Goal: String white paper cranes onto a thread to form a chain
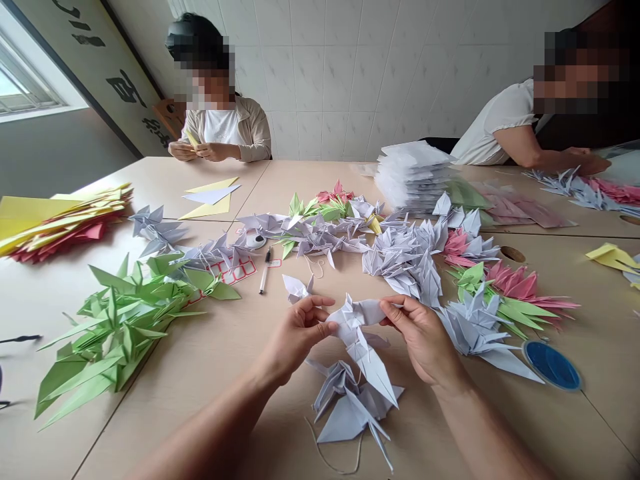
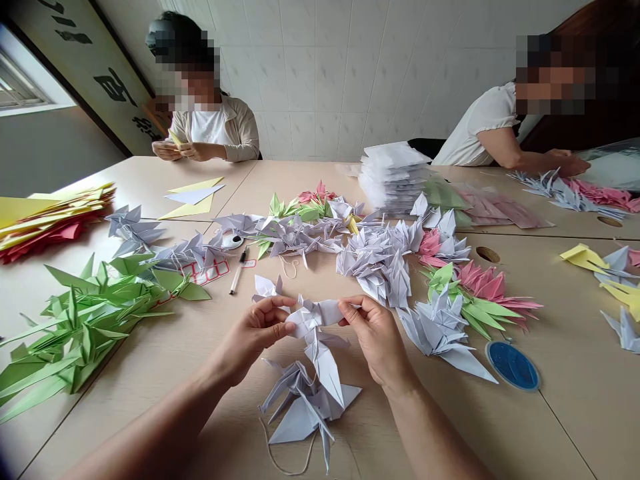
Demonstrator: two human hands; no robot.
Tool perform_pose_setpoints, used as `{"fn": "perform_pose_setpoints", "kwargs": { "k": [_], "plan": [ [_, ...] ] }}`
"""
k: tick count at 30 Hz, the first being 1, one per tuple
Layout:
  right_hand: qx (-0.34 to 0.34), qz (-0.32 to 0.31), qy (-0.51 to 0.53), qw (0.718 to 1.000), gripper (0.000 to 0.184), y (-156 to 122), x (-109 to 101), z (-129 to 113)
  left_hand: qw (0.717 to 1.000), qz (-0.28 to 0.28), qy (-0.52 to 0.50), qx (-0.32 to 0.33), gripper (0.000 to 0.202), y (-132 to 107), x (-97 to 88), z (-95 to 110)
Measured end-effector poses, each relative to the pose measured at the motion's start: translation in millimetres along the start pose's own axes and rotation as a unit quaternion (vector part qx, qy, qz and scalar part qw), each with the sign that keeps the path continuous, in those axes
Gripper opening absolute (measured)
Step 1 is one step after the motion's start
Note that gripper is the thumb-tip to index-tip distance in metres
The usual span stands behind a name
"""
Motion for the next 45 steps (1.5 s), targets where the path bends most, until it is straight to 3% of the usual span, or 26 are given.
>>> {"fn": "perform_pose_setpoints", "kwargs": {
  "k": [15,27,45],
  "plan": [
    [-0.003,0.038,0.060,0.997,0.039,7,-9,0,0.999,0.035,0.028,0.005,0.041,2,-9.7,2],
    [0.015,0.070,0.072,0.995,0.042,9,-17,6,0.998,0.061,-0.015,0.019,0.036,3,-15.2,5],
    [0.038,0.055,0.129,0.989,0.037,8,-13,11,0.994,0.093,-0.024,0.053,0.028,1,-23.5,8]
  ]
}}
Point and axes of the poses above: each hand's wrist, its own y-axis towards the middle knuckle, its own x-axis out of the palm, z = x × y, the point moved 9 cm from there along y, towards the middle knuckle, and after that the axes turned 9 degrees about y, right-handed, at the moved point
